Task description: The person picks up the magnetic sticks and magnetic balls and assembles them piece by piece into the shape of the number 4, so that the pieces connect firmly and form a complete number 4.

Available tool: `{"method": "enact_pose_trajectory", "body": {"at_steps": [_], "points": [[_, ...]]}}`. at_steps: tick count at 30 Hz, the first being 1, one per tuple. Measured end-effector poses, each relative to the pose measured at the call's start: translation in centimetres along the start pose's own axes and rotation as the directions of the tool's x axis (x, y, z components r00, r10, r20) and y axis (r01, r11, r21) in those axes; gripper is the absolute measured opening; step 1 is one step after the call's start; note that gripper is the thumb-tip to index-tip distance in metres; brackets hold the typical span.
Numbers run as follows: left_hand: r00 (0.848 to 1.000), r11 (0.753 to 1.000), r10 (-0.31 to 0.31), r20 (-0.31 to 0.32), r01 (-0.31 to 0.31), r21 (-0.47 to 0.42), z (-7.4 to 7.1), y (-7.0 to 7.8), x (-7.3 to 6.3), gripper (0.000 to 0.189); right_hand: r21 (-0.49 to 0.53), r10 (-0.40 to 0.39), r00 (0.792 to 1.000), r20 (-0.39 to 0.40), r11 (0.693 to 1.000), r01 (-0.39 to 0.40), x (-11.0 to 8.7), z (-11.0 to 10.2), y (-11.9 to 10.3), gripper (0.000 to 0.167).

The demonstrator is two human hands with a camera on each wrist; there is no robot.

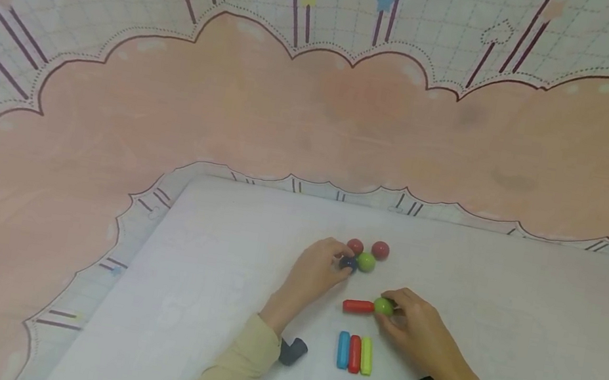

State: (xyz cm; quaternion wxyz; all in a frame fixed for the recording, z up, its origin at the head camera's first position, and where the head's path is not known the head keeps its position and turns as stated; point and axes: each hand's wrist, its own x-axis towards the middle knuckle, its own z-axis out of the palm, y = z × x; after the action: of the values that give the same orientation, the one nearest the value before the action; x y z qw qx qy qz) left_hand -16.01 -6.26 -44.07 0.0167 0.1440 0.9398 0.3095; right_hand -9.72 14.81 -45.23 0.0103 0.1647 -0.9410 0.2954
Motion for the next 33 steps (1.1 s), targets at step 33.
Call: {"method": "enact_pose_trajectory", "body": {"at_steps": [33], "points": [[0.999, 0.998, -0.028, 0.026, 0.027, 0.054, 0.62, 0.04, 0.63, 0.028, 0.072, 0.02, 0.997, 0.078, 0.997, -0.025, 0.4, -0.54, 0.35, 0.026]]}}
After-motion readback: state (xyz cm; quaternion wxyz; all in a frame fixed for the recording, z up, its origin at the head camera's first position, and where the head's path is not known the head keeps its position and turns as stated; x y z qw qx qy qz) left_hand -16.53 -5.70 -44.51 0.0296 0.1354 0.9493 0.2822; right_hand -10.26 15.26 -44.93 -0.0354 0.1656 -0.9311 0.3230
